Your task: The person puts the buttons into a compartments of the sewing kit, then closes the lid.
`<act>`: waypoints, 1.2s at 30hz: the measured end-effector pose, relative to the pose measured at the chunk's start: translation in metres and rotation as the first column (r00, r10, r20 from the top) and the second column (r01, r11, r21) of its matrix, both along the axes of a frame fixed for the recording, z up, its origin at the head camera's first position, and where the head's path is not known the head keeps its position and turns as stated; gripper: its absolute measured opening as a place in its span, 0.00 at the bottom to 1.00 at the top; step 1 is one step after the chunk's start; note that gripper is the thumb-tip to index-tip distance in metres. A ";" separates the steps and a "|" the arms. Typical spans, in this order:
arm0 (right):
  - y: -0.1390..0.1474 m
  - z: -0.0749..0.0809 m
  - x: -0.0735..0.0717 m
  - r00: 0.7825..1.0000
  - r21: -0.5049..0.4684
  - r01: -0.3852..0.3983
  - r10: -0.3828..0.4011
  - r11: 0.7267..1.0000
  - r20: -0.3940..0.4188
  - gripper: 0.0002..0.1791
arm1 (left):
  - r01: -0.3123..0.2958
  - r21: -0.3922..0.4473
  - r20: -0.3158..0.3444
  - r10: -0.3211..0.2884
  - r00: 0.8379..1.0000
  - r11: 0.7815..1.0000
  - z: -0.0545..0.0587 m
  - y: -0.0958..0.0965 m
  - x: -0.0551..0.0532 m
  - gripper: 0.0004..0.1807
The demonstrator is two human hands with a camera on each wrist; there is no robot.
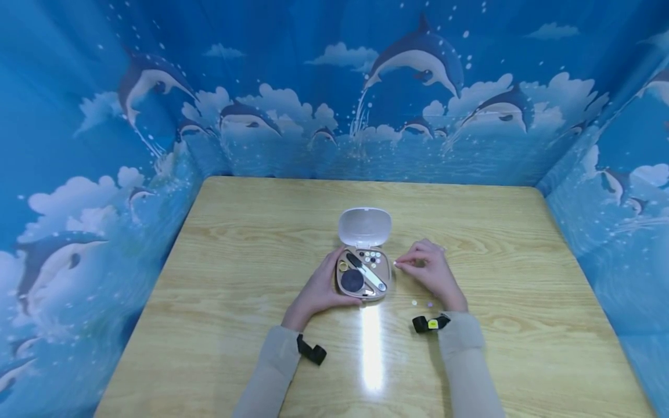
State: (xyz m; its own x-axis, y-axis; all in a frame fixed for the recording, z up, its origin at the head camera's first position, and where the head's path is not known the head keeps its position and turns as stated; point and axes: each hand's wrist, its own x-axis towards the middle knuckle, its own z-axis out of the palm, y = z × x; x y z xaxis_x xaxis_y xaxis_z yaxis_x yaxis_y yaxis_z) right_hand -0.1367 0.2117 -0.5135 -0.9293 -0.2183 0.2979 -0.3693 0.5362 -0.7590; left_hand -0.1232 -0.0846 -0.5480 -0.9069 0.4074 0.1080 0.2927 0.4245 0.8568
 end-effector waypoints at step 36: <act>-0.043 0.037 -0.013 1.000 0.394 -0.013 0.015 0.919 -0.001 0.05 | 0.007 -0.007 0.028 -0.007 1.000 1.000 0.003 0.000 0.001 0.74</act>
State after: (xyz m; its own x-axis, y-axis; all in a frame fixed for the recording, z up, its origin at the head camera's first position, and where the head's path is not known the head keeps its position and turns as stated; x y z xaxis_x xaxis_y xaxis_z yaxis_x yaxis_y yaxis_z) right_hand -0.1495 0.1685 -0.4762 -0.9244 -0.3316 0.1886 -0.3812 0.7865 -0.4859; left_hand -0.1225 -0.0851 -0.5447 -0.9067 0.4143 0.0796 0.2716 0.4288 0.8616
